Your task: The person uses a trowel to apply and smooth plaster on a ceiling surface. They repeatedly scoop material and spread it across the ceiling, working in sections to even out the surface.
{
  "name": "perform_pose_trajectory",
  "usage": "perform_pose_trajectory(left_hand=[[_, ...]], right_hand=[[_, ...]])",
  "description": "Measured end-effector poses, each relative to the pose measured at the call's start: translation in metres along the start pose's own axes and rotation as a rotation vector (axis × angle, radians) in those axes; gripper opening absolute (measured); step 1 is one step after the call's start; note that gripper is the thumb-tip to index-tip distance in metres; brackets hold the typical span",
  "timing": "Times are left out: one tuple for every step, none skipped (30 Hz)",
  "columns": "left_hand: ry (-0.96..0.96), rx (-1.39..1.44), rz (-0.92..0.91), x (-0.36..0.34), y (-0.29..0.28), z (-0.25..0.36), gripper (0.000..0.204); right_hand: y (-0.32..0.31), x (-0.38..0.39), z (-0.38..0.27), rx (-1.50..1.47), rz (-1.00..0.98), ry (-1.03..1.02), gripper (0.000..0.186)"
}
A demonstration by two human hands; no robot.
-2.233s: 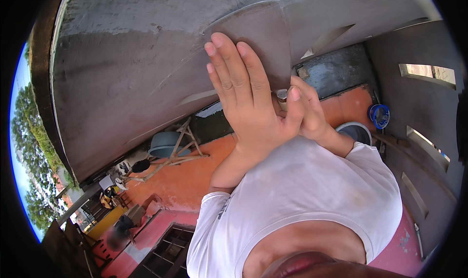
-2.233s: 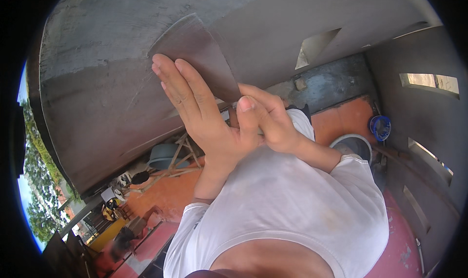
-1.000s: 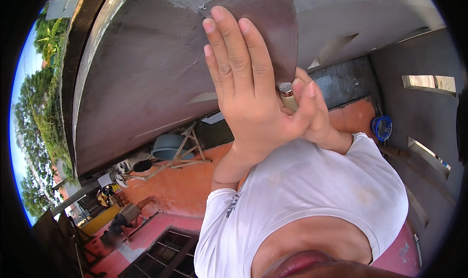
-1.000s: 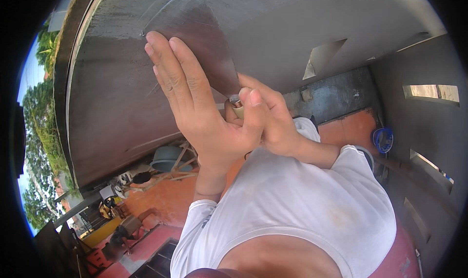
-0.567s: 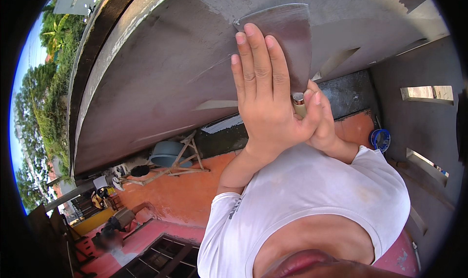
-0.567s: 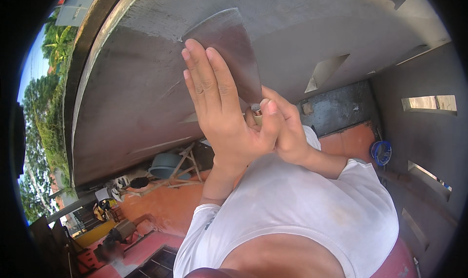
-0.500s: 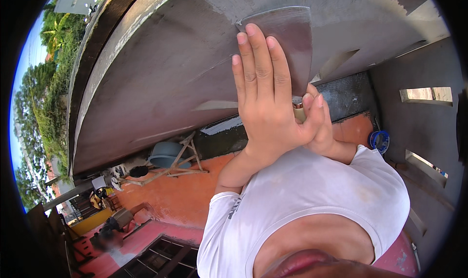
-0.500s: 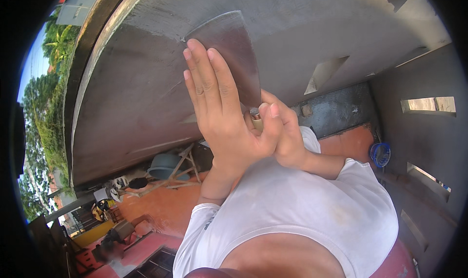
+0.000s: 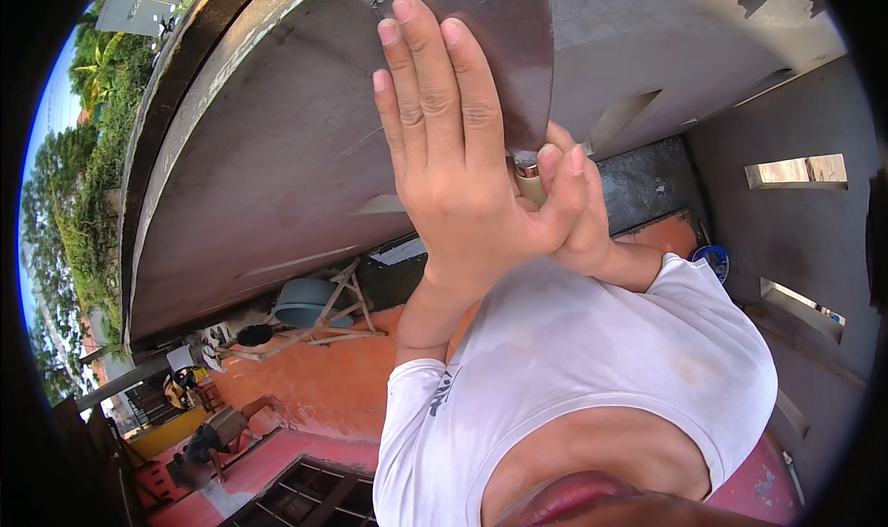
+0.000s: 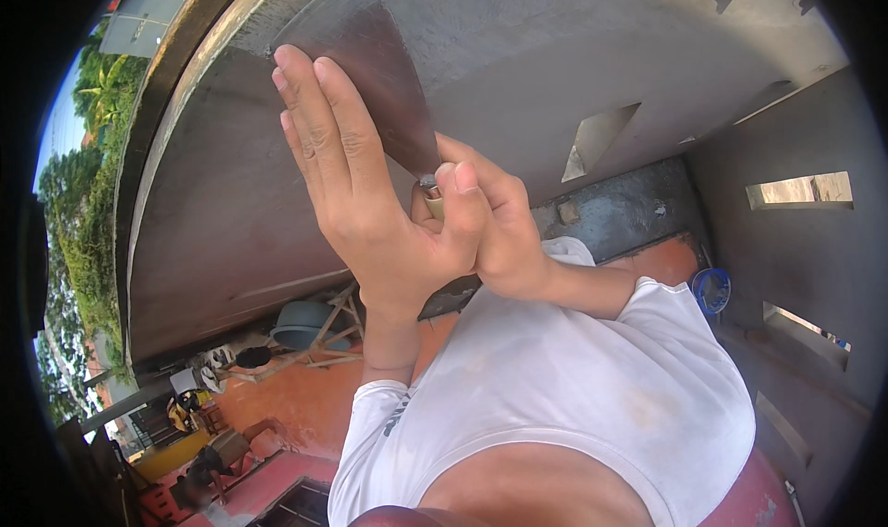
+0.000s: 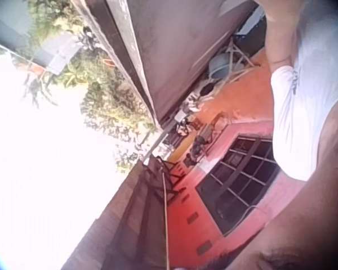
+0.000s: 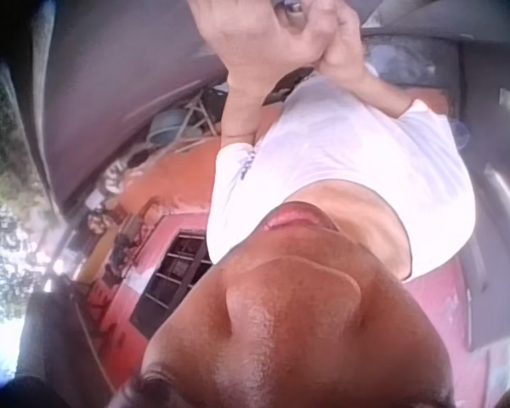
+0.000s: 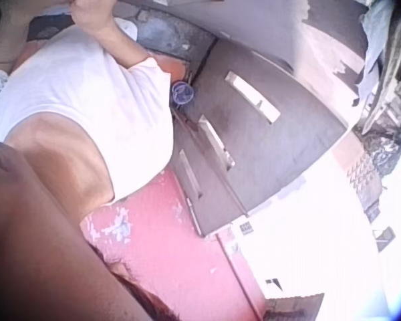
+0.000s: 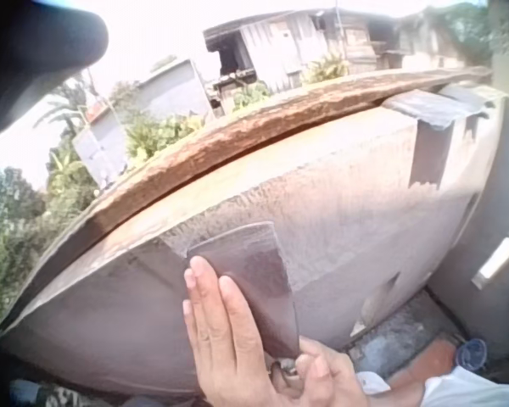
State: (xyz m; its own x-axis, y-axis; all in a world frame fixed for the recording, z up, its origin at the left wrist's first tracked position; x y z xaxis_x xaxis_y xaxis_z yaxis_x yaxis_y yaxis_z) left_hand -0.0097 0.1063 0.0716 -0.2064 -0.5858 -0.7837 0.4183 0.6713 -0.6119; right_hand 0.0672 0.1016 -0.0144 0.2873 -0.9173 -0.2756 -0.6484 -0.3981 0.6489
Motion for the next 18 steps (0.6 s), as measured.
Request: perform_pose_trajectory(left_hand=[[-0.024,0.012,-0.005,0.001,0.001,-0.001,0.09],[-0.048,0.025,-0.01,0.005,0.001,0.0,0.09],[-0.073,0.037,-0.014,0.009,0.003,0.0,0.09],[-0.089,0.044,-0.016,0.014,0.004,0.0,0.09],[-0.106,0.051,-0.017,0.018,0.006,0.0,0.09],[-0.123,0.058,-0.019,0.02,0.006,-0.001,0.09],[-0.116,0.061,-0.026,0.02,0.005,0.0,0.09],[-0.108,0.063,-0.033,0.018,0.002,0.0,0.09],[-0.102,0.066,-0.04,0.016,0.0,0.0,0.09],[-0.103,0.064,-0.038,0.016,-0.001,0.001,0.09],[-0.104,0.063,-0.037,0.016,-0.002,0.002,0.091],[-0.106,0.061,-0.035,0.016,-0.003,0.003,0.091],[-0.089,0.061,-0.032,0.013,-0.005,0.004,0.092],[-0.073,0.061,-0.029,0.01,-0.007,0.003,0.092],[-0.056,0.06,-0.026,0.006,-0.009,0.003,0.093],[0.007,0.04,0.029,-0.003,-0.013,0.004,0.093],[0.074,0.017,0.091,-0.015,-0.015,0.004,0.093],[0.072,0.005,0.097,-0.018,-0.017,0.004,0.093]], right_hand=[[0.0,0.001,0.0,0.002,0.012,0.02,0.046],[-0.001,0.002,0.0,0.004,0.023,0.04,0.046],[-0.001,0.004,-0.001,0.007,0.035,0.059,0.046],[-0.002,0.008,0.002,0.011,0.087,0.061,0.045],[-0.003,0.01,0.004,-0.003,0.066,0.067,0.045],[-0.004,0.01,0.006,-0.014,0.04,0.074,0.045],[-0.007,0.011,0.008,-0.023,0.02,0.083,0.045],[-0.004,0.013,0.008,-0.022,0.031,0.071,0.045],[-0.001,0.012,0.007,-0.03,0.043,0.069,0.046],[0.002,0.012,0.006,-0.039,0.051,0.069,0.046],[0.005,0.011,0.005,-0.057,0.06,0.078,0.047],[0.006,0.011,0.003,-0.075,0.069,0.088,0.048],[0.009,0.009,0.001,-0.099,0.046,0.095,0.049],[0.011,0.008,0.0,-0.123,0.023,0.102,0.05],[0.014,0.004,-0.003,-0.145,0.001,0.104,0.051],[0.017,0.0,-0.005,-0.167,-0.02,0.108,0.052],[0.023,-0.01,-0.009,-0.184,-0.048,0.101,0.053],[0.024,-0.012,-0.011,-0.193,-0.049,0.112,0.054]])
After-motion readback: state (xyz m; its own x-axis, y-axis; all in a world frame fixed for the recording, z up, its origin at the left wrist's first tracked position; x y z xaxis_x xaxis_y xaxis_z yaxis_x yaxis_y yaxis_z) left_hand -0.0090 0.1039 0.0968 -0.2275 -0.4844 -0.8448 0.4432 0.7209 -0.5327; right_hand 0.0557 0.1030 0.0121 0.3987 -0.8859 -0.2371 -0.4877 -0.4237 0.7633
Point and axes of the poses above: each hand's wrist, its own x-axis away from the middle knuckle, its own y-axis out of the palm, z = x × y, the point moved 6 cm from there along -x, towards the middle knuckle, and after that the axes turned 4 degrees about -x, right-handed, at the moved point
